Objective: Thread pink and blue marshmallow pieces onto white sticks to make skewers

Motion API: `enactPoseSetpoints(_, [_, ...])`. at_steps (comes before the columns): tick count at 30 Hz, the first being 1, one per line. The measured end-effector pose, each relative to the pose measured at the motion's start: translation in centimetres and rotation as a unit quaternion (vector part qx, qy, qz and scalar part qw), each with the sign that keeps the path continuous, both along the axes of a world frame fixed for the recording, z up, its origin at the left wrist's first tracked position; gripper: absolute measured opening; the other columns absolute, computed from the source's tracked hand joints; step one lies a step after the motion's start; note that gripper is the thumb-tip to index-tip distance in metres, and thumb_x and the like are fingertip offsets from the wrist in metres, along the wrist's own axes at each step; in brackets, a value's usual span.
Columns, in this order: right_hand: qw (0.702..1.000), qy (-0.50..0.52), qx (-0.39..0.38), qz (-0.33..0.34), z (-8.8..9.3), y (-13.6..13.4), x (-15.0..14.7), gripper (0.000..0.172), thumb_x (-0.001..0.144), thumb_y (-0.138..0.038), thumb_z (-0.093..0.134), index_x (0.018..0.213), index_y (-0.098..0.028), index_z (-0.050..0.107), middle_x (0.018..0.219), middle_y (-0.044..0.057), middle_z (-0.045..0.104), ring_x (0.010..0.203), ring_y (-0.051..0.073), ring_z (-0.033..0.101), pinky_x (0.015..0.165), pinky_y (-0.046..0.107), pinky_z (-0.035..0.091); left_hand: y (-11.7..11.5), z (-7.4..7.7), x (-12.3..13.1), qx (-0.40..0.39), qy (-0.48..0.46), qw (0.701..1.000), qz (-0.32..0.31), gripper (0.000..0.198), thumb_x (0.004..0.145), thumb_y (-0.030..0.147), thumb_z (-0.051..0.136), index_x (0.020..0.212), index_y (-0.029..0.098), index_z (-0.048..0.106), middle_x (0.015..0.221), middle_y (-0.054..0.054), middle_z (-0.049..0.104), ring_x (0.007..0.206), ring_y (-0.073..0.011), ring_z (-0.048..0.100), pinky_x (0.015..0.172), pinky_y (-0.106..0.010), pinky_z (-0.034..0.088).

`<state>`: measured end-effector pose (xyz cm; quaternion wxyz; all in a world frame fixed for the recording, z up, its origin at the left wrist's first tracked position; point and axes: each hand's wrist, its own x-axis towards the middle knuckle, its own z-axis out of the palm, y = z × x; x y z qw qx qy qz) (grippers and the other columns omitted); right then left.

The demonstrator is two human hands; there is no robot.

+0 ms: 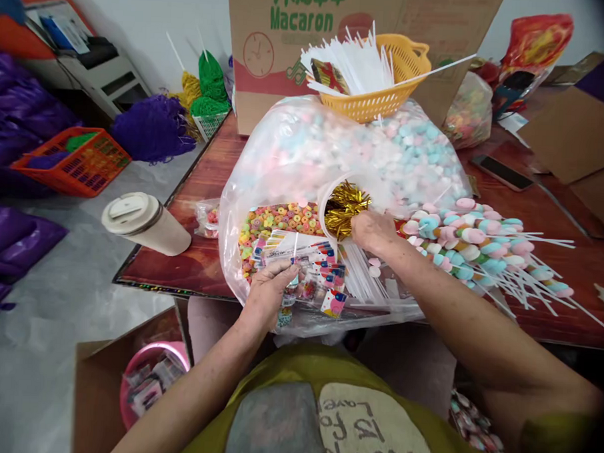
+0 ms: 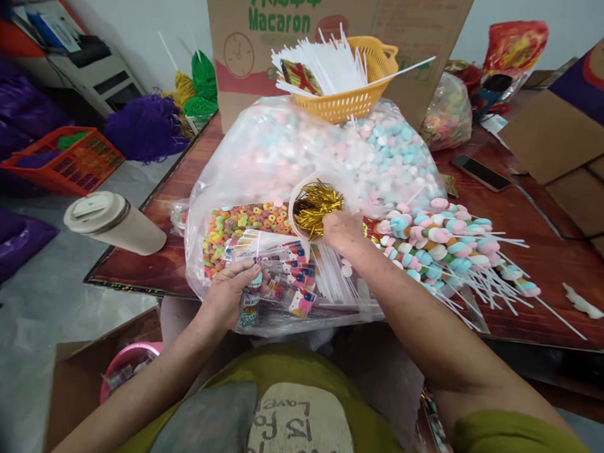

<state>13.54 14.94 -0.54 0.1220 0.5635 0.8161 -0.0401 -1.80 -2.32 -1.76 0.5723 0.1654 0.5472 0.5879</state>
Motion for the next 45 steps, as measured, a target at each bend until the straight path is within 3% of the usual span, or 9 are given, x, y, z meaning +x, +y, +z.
enactPoseSetpoints(12, [0.998, -0.044, -0.01, 0.045, 3.0, -0.3, -0.7, 0.03, 0.074, -0.013, 0.052, 0.1, -0.014, 0.067, 0.103, 0.017, 0.066, 0.098, 0.028, 0.061, 0.08, 0.037, 0.044, -0.7, 0.0, -0.2, 0.009, -0.001, 1.0, -0.02, 0.024, 0.057, 0.034, 0.076, 0.064, 0.015, 0.063, 0.06, 0.002, 0.062, 0.049, -0.0087, 0.053, 0.05, -0.021, 0.043])
enactPoseSetpoints(17, [0.999, -0.023, -0.008, 0.032, 5.6, 0.1, 1.1, 0.023, 0.068, -0.009, 0.056, 0.088, -0.013, 0.067, 0.09, 0.016, 0.068, 0.09, 0.026, 0.063, 0.077, 0.035, 0.043, -0.5, 1.0, 0.4, 0.032, -0.007, 0.996, -0.087, 0.022, 0.058, 0.032, 0.075, 0.064, 0.014, 0.063, 0.059, 0.001, 0.06, 0.051, -0.0093, 0.054, 0.052, -0.021, 0.043])
enactPoseSetpoints(21, [0.998, 0.053, -0.007, 0.037, 6.7, -2.8, 4.1, 0.015, 0.076, -0.015, 0.048, 0.084, -0.015, 0.061, 0.086, 0.01, 0.067, 0.079, 0.02, 0.062, 0.067, 0.028, 0.043, 0.3, 1.9, 1.9, 0.053, -0.017, 0.993, -0.102, 0.022, 0.058, 0.031, 0.075, 0.061, 0.014, 0.062, 0.058, 0.003, 0.056, 0.05, -0.0085, 0.051, 0.051, -0.022, 0.042])
enactPoseSetpoints(23, [0.971, 0.214, -0.084, 0.069, 6.2, -5.7, 5.1, 0.012, 0.081, -0.019, 0.043, 0.081, -0.017, 0.054, 0.081, 0.005, 0.065, 0.066, 0.013, 0.058, 0.059, 0.023, 0.041, 0.7, 1.9, 2.6, 0.041, -0.021, 0.994, -0.098, 0.021, 0.057, 0.031, 0.075, 0.062, 0.014, 0.063, 0.059, 0.003, 0.057, 0.05, -0.009, 0.051, 0.049, -0.022, 0.041])
enactPoseSetpoints(26, [0.836, 0.482, -0.249, 0.081, 4.3, -10.2, 4.8, 0.009, 0.084, -0.026, 0.039, 0.08, -0.02, 0.043, 0.069, -0.002, 0.06, 0.046, 0.008, 0.042, 0.047, 0.022, 0.033, 1.0, 1.6, 3.4, 0.036, -0.006, 0.995, -0.09, 0.02, 0.055, 0.029, 0.075, 0.065, 0.015, 0.065, 0.061, 0.002, 0.06, 0.053, -0.0099, 0.052, 0.051, -0.022, 0.041])
enactPoseSetpoints(28, [0.788, 0.566, -0.231, 0.063, 2.8, -12.2, 3.6, 0.01, 0.084, -0.028, 0.04, 0.078, -0.02, 0.042, 0.062, -0.004, 0.052, 0.049, 0.008, 0.039, 0.048, 0.021, 0.032, 1.1, 1.7, 3.9, 0.05, 0.021, 0.994, -0.091, 0.017, 0.055, 0.027, 0.073, 0.064, 0.015, 0.066, 0.06, 0.002, 0.06, 0.053, -0.0089, 0.051, 0.052, -0.021, 0.041])
enactPoseSetpoints(32, [0.772, 0.613, -0.167, 0.009, 1.0, -13.1, 1.9, 0.02, 0.082, -0.035, 0.047, 0.07, -0.019, 0.044, 0.058, -0.005, 0.042, 0.052, 0.008, 0.036, 0.048, 0.021, 0.029, 1.1, 2.2, 4.2, 0.055, 0.035, 0.991, -0.118, 0.011, 0.058, 0.024, 0.066, 0.056, 0.015, 0.061, 0.052, 0.004, 0.054, 0.046, -0.0077, 0.046, 0.047, -0.021, 0.038])
enactPoseSetpoints(37, [0.726, 0.626, -0.281, -0.03, 0.9, -12.8, 1.9, 0.034, 0.08, -0.049, 0.05, 0.065, -0.02, 0.04, 0.049, -0.008, 0.036, 0.041, 0.006, 0.029, 0.04, 0.021, 0.02, 0.7, 2.2, 3.5, 0.047, 0.045, 0.985, -0.158, 0.012, 0.062, 0.024, 0.06, 0.054, 0.017, 0.055, 0.05, 0.004, 0.051, 0.045, -0.0092, 0.046, 0.047, -0.022, 0.038])
enactPoseSetpoints(45, [0.795, 0.585, -0.154, -0.047, 0.3, -13.6, 1.1, 0.028, 0.074, -0.04, 0.058, 0.063, -0.018, 0.046, 0.053, -0.006, 0.043, 0.049, 0.008, 0.037, 0.045, 0.021, 0.027, -0.8, 2.2, 2.2, 0.106, 0.163, 0.96, -0.202, 0.014, 0.068, 0.029, 0.066, 0.062, 0.017, 0.067, 0.068, -0.001, 0.062, 0.076, -0.0162, 0.056, 0.072, -0.025, 0.043])
